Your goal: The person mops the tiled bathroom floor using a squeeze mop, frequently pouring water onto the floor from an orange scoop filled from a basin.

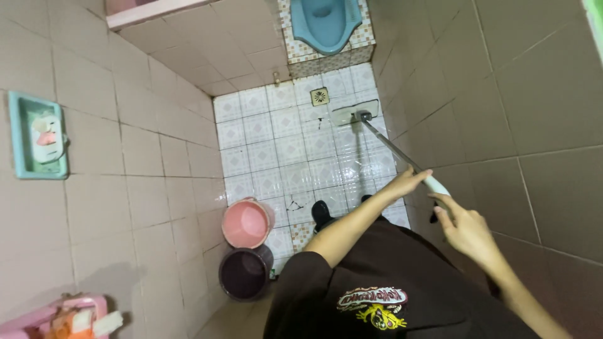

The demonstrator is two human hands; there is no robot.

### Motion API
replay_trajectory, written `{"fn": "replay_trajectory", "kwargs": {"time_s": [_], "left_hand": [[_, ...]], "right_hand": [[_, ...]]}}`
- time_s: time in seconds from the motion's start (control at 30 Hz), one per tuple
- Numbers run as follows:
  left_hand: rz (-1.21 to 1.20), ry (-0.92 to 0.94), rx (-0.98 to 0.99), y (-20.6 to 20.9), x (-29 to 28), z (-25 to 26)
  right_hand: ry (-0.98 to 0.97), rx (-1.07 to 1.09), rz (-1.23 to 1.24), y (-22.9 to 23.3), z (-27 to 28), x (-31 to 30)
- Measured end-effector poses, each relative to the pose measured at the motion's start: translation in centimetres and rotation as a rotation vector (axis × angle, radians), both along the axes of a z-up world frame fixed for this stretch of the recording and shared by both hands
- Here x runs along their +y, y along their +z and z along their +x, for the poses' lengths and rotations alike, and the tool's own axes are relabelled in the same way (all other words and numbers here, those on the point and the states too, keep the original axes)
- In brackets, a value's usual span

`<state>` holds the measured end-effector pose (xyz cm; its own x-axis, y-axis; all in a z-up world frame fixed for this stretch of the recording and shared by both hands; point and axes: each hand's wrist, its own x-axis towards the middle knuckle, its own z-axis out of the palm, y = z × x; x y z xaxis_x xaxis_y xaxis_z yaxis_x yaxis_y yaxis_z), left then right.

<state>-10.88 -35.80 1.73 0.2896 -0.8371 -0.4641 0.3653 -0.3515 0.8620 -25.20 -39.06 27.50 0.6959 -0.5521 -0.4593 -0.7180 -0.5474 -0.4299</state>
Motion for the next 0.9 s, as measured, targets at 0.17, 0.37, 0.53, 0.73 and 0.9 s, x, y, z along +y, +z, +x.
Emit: {"fn": "replay_trajectory", "kwargs": {"time_s": [0.17,0.37,0.53,0.73,0.9], "left_hand": [[0.032,0.105,-0.092,-1.0,2.4,2.7],[0.119,0.155,-0.026,0.8,9.4,4.7],[0.132,0.147,0.009,0.0,13.4,5.5],[0.107,0.177,0.089,-3.6,16.4,5.4],[0.157,0.150,0.145,-6.3,19.7,5.0]], "right_hand": [[-0.089,-0.094,0.002,-7.5,2.5,2.1],[0.042,-0.113,-0.008,-14.9,7.3,1.7],[0.103,-0.117,-0.038,-16.3,8.8,1.1],[-0.047,-0.154,0.106,-14.5,10.2,1.9],[-0.214,-0.269,0.321,-14.2,11.1,3.6]]}}
